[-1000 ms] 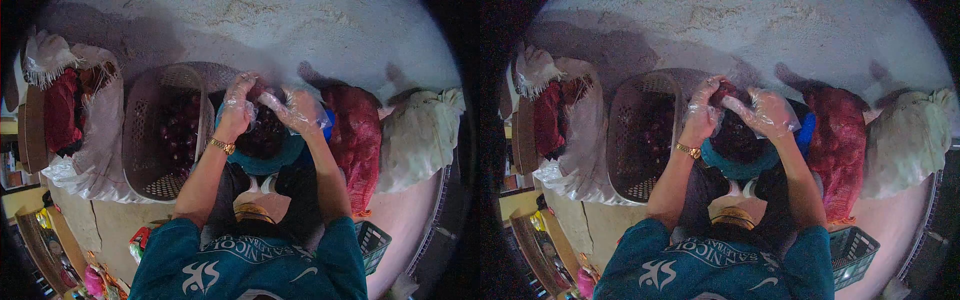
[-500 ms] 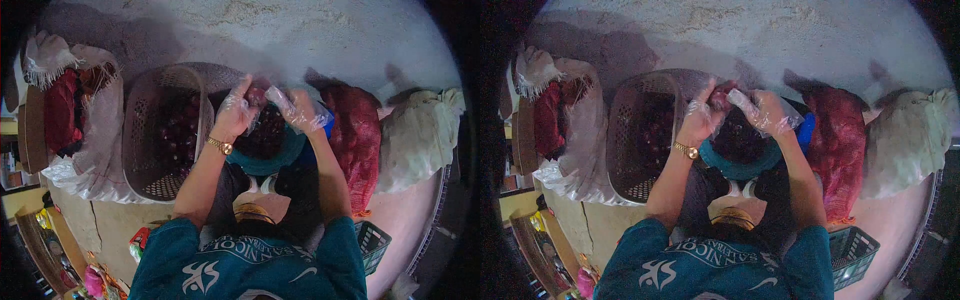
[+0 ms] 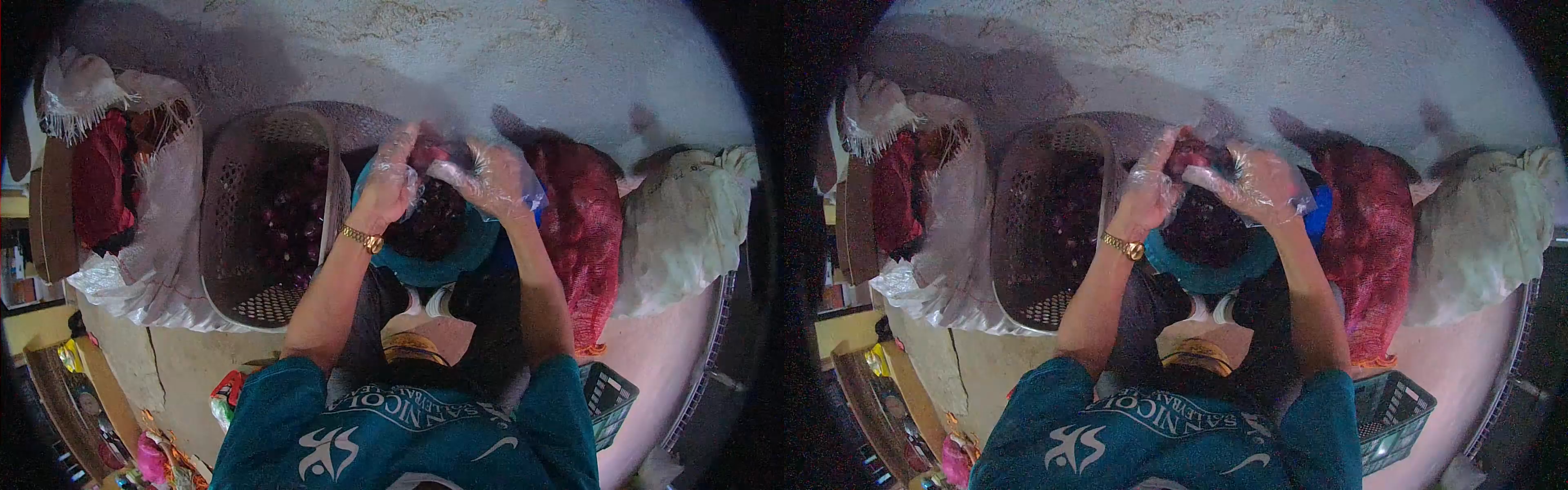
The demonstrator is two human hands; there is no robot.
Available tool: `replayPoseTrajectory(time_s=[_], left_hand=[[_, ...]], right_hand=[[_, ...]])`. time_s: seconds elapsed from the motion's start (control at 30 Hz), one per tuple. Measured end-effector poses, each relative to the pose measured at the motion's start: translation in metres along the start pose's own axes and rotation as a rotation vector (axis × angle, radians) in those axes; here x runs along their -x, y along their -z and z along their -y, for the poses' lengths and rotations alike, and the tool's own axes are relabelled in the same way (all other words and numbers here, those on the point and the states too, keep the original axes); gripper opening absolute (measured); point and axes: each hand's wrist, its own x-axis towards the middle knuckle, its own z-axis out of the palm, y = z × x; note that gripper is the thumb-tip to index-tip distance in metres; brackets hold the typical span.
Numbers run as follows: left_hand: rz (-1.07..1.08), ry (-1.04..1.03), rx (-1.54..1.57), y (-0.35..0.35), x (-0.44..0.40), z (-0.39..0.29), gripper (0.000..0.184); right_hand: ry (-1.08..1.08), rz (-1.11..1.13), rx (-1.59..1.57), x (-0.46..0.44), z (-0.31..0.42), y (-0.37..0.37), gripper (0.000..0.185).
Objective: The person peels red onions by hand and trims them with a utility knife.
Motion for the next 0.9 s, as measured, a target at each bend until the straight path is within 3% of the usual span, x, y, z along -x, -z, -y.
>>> replayPoseTrajectory(time_s=[0.13, 0.2, 0.33, 0.4, 0.5, 0.63, 0.7, 0.8, 0.9], left_hand=[[-0.014, -0.080, -0.015, -0.012, 0.003, 0.000, 0.027], [-0.023, -0.055, -0.010, -0.009, 0.001, 0.001, 0.026], [0.014, -0.084, -0.031, -0.002, -0.001, 0.002, 0.032], [0.033, -0.089, -0.101, -0.004, 0.003, -0.001, 0.033], [0.045, -0.088, -0.061, -0.010, 0.006, -0.004, 0.035], [0.095, 0.003, 0.038, -0.002, 0.002, 0.001, 0.037], [0.113, 0.017, 0.080, -0.006, 0.003, 0.001, 0.038], [0.065, 0.023, 0.017, -0.003, 0.002, 0.002, 0.037], [0.035, -0.002, -0.028, -0.004, 0.002, 0.001, 0.036]], right_hand=[[-0.004, -0.039, -0.005, 0.002, -0.020, -0.019, 0.080], [0.115, -0.093, 0.010, 0.001, -0.023, -0.022, 0.057], [-0.002, 0.054, -0.039, -0.001, -0.013, -0.009, 0.068], [-0.044, 0.176, -0.313, -0.002, -0.007, -0.002, 0.053], [-0.018, 0.141, -0.422, 0.000, -0.011, -0.006, 0.042], [0.014, 0.108, -0.437, 0.001, -0.012, -0.003, 0.042], [0.148, 0.005, -0.463, -0.001, -0.012, -0.006, 0.046], [-0.006, 0.143, -0.382, 0.002, -0.001, 0.009, 0.051], [0.042, 0.067, -0.343, 0.003, -0.001, 0.002, 0.058]])
